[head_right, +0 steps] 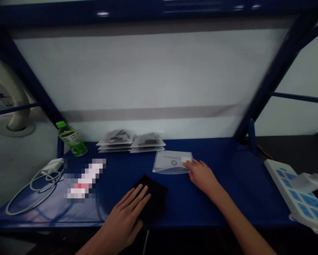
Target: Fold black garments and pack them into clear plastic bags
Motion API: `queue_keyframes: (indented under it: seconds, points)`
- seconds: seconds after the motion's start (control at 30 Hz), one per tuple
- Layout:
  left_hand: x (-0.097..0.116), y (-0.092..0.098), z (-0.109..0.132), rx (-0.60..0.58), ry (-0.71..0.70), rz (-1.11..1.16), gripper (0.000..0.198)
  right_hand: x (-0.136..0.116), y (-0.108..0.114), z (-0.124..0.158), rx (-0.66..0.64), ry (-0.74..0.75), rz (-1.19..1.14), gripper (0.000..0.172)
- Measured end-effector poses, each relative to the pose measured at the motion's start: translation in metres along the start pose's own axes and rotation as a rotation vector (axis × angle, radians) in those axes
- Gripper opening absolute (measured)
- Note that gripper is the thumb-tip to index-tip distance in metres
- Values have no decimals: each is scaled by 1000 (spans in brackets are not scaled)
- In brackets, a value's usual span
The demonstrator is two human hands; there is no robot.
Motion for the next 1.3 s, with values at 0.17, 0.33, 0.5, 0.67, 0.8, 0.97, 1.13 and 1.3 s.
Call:
queue_keyframes:
  seconds: [0.17, 0.33, 0.5, 0.67, 0.8, 0.97, 1.13, 1.3]
  points:
    - [-9, -1, -3, 24, 48, -34, 74, 29, 9, -4, -57, -74, -11, 58]
    - [-11, -8, -8, 39, 105, -59, 71, -22, 23, -5, -103, 39, -237, 52]
    - [-10, -10, -8, -2, 169, -24, 75, -20, 16, -17, -200, -120, -131, 66]
    - [-9, -10, -17, -55, 325, 41, 59, 20, -11, -44, -270, -236, -84, 71]
    - [-3, -11, -31, -90, 437, 91, 52, 35, -30, -61, -263, -289, -67, 71]
    - [-4, -2, -38, -54, 558, 304, 69, 36, -35, -60, -187, -336, -50, 70]
    - [-30, 17, -32, 97, 514, 535, 57, 35, -18, -47, -28, -293, -75, 66]
    - [-42, 9, -39, -29, 308, 425, 57, 20, 3, -31, 155, -212, -258, 48]
Point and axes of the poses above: each hand's wrist, its own z-axis away from the middle knuckle, its own y-axis out of the back of the hand, x = y × z, the point moved 4 cm from there along -z, towards the middle knuckle, and after that the axes turned 8 degrees about x, right-handed, at the moved point
